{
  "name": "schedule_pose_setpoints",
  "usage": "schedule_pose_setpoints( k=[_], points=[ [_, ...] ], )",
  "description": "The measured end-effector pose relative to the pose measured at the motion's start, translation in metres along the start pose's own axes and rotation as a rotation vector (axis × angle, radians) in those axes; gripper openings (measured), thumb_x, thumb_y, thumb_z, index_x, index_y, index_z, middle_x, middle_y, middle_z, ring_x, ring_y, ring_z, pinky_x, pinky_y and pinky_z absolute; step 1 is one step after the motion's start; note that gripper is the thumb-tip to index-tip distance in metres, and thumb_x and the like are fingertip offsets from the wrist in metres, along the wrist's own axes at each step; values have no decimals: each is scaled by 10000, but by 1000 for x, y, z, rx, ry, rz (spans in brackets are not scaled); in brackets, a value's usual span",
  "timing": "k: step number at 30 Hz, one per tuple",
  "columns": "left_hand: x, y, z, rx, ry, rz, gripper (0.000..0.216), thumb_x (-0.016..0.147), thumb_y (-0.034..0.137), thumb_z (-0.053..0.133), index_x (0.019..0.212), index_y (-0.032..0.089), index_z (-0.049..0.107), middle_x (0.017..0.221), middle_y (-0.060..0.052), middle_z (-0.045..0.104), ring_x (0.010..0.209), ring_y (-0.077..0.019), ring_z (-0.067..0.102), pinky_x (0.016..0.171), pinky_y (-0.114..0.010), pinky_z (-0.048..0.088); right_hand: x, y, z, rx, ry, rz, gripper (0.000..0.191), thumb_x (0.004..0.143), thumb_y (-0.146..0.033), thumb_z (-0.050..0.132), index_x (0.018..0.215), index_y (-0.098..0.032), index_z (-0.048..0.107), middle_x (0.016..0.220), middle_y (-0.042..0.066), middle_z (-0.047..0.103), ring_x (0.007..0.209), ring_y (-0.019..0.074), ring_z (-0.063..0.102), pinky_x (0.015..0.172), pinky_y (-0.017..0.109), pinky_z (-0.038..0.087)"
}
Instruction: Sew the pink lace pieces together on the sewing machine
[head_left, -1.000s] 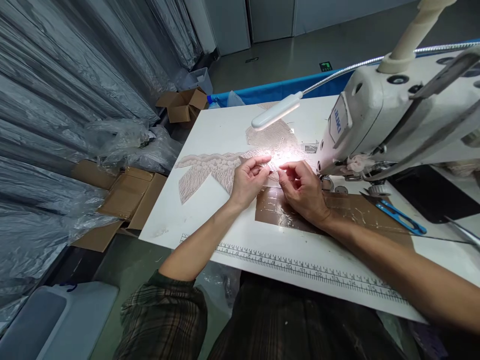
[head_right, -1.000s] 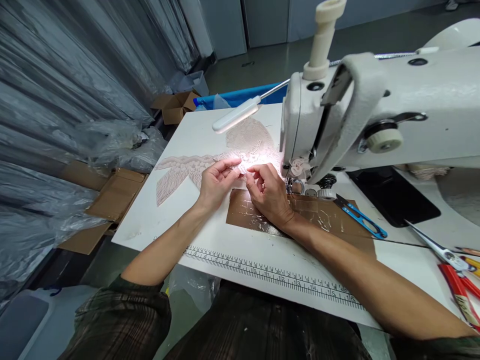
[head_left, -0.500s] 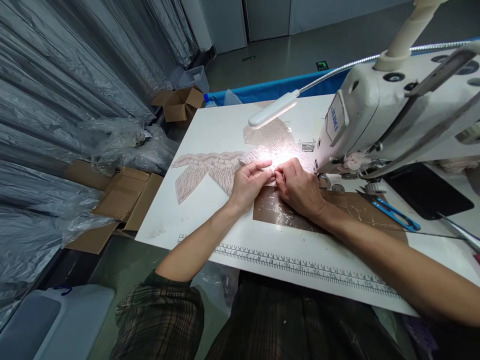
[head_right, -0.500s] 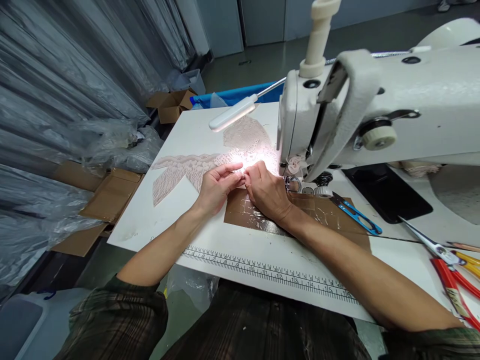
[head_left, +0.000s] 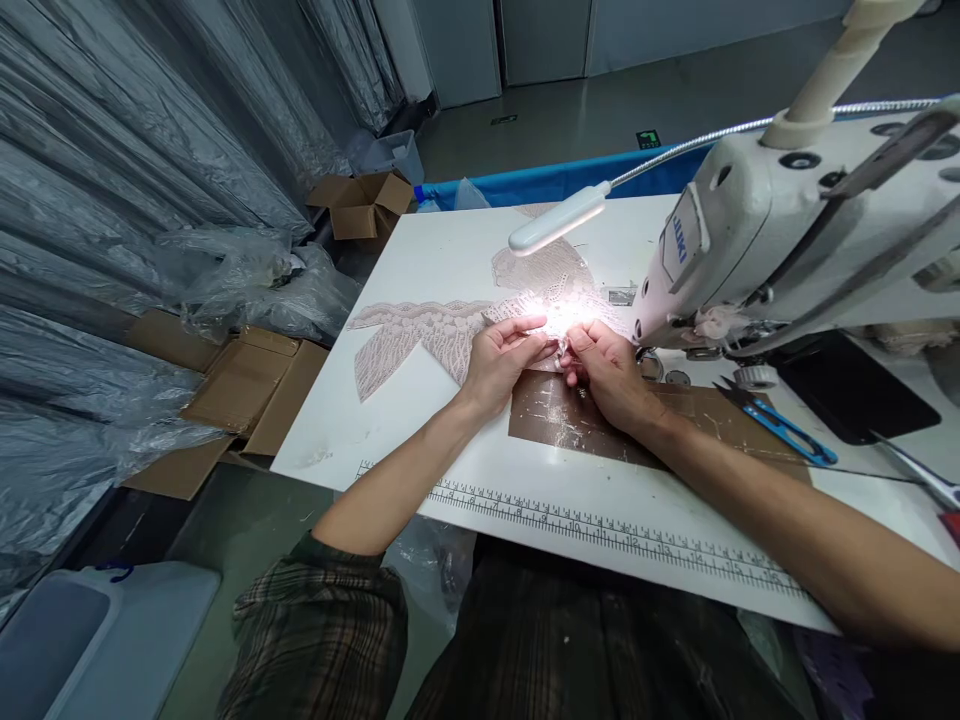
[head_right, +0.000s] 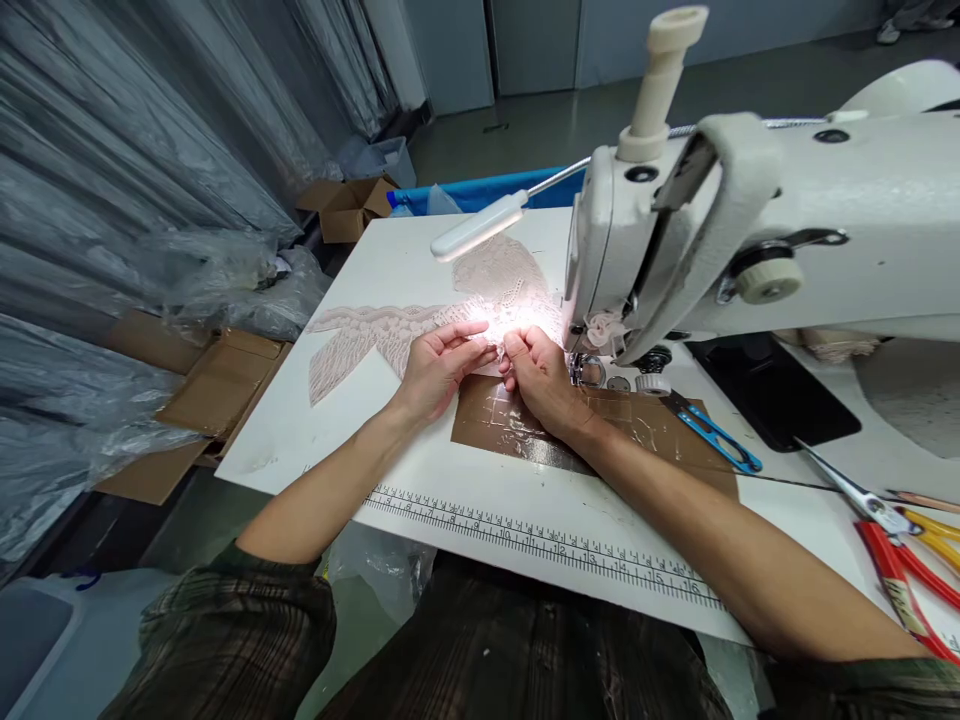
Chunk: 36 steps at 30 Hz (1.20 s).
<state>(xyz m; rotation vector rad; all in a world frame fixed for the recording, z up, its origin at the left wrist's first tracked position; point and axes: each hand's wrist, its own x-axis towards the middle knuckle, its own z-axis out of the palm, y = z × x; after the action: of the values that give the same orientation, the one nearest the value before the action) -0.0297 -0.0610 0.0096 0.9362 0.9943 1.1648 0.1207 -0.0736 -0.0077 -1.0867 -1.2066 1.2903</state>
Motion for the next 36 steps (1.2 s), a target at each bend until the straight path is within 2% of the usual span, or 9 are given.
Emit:
schedule_pose_setpoints(
  k=[4,10,15,21,23,27,30,33,36],
  points=[
    [4,4,-4,46,-91,57,271,756,239,813,984,133,711,775,-39,719,731,-131,711,857,-334,594,0,-3,2,111,-78,-6,382,873,-598,630,818,-238,512,709,-44,566,552,94,478,534,247,395],
    [-22,31,1,380,-321,207,590,716,206,866,1261,194,641,1014,-57,698,876,-158,716,821,-290,606,-24,-30,4,67,11,83,335,788,-508,732,740,-215,576,613,-53,520,533,91,434,511,245,366],
    [-72,38,11,497,-372,268,537,827,202,775,1333,201,596,908,-50,723,800,-145,703,783,-265,592,-79,-56,-5,26,-73,30,370,802,-540,747,739,-204,607,696,-9,590,628,116,516,596,271,436],
    [-104,40,16,433,-488,184,388,844,214,751,1227,183,693,821,-27,700,731,-117,660,691,-215,548,-124,-54,-6,133,-138,14,328,950,-496,605,782,-217,561,610,-55,430,524,96,346,474,252,301],
    [-105,37,16,422,-494,114,339,842,238,756,1171,162,728,846,-39,706,738,-114,657,684,-213,544,-129,-47,-5,48,-104,-70,278,989,-425,555,802,-219,534,646,-44,445,547,102,370,491,254,322],
    [-103,28,19,353,-441,-49,307,833,284,775,1084,112,741,965,-81,739,846,-139,682,787,-252,560,-128,-32,-9,-414,82,-501,102,975,-199,527,876,-220,513,754,-14,474,640,120,427,562,271,356],
    [-103,23,23,311,-461,-59,199,828,290,765,914,115,730,838,-29,692,748,-100,625,704,-214,521,-125,-26,-12,-647,157,-693,93,944,-136,533,923,-222,506,781,-4,474,674,134,429,571,282,334],
    [-102,20,24,363,-473,-42,194,851,304,727,801,125,671,687,31,560,599,-58,488,555,-183,410,-126,-23,-10,-576,147,-594,83,965,-182,520,904,-224,485,793,-3,482,674,131,436,572,280,343],
    [-100,18,21,434,-492,-47,222,874,330,693,797,131,635,643,44,495,555,-59,431,510,-193,348,-128,-20,-6,-293,106,-263,152,1012,-309,485,883,-229,473,748,-24,456,614,119,417,526,263,345]
  ],
)
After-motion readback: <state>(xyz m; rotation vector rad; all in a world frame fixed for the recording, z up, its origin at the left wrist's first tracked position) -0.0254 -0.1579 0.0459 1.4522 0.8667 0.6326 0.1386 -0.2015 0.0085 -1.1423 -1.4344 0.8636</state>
